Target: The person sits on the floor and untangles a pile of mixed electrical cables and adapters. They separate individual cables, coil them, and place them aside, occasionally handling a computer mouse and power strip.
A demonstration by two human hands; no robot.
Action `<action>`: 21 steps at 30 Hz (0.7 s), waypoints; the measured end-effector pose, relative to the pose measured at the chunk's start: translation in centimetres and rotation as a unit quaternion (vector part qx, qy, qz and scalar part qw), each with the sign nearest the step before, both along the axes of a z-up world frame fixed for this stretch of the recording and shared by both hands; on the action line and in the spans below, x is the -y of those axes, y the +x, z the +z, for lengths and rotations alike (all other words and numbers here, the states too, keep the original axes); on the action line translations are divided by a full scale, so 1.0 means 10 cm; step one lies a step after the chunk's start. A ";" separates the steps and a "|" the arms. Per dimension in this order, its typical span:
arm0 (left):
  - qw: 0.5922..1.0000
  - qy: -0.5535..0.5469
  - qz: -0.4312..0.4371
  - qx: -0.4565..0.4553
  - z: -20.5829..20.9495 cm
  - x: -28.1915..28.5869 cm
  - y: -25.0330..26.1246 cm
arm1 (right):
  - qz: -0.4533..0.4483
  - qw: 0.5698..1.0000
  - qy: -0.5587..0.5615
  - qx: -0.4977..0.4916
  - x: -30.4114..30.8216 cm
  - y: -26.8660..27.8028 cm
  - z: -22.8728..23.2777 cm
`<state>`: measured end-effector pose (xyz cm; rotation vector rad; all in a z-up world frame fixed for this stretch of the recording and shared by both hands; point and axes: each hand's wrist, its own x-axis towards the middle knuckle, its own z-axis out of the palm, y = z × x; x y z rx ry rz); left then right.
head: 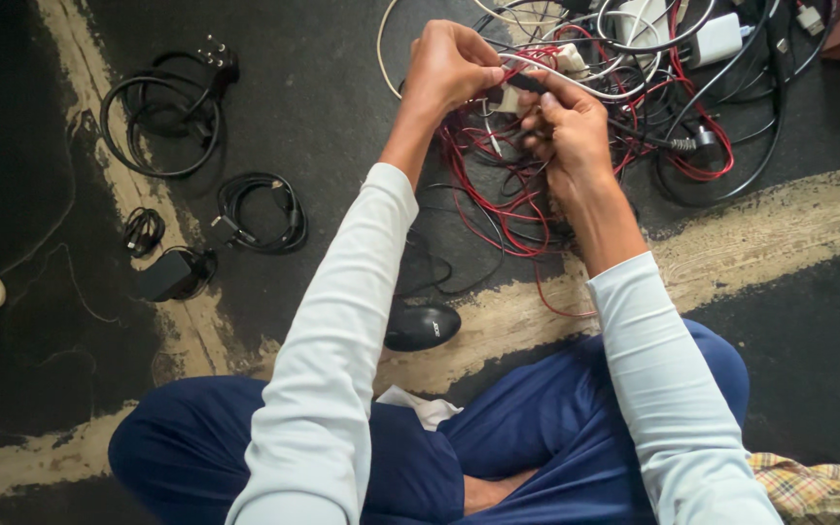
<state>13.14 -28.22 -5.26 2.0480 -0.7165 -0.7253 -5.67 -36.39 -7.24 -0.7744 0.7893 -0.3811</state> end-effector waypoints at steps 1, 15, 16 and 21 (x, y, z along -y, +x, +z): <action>1.000 -0.013 -0.008 0.019 -0.01 0.00 0.01 | 0.002 1.000 -0.001 -0.004 -0.01 0.00 0.00; 0.990 -0.082 0.063 0.100 0.05 -0.01 -0.02 | 0.043 0.829 -0.531 -0.170 -0.17 0.01 0.01; 0.987 -0.116 0.109 0.013 0.07 -0.03 0.02 | 0.055 0.822 -0.528 -0.205 -0.18 0.01 0.05; 0.965 -0.161 0.197 -0.065 0.17 -0.20 0.33 | 0.097 0.831 -0.486 -0.252 -0.19 0.04 0.27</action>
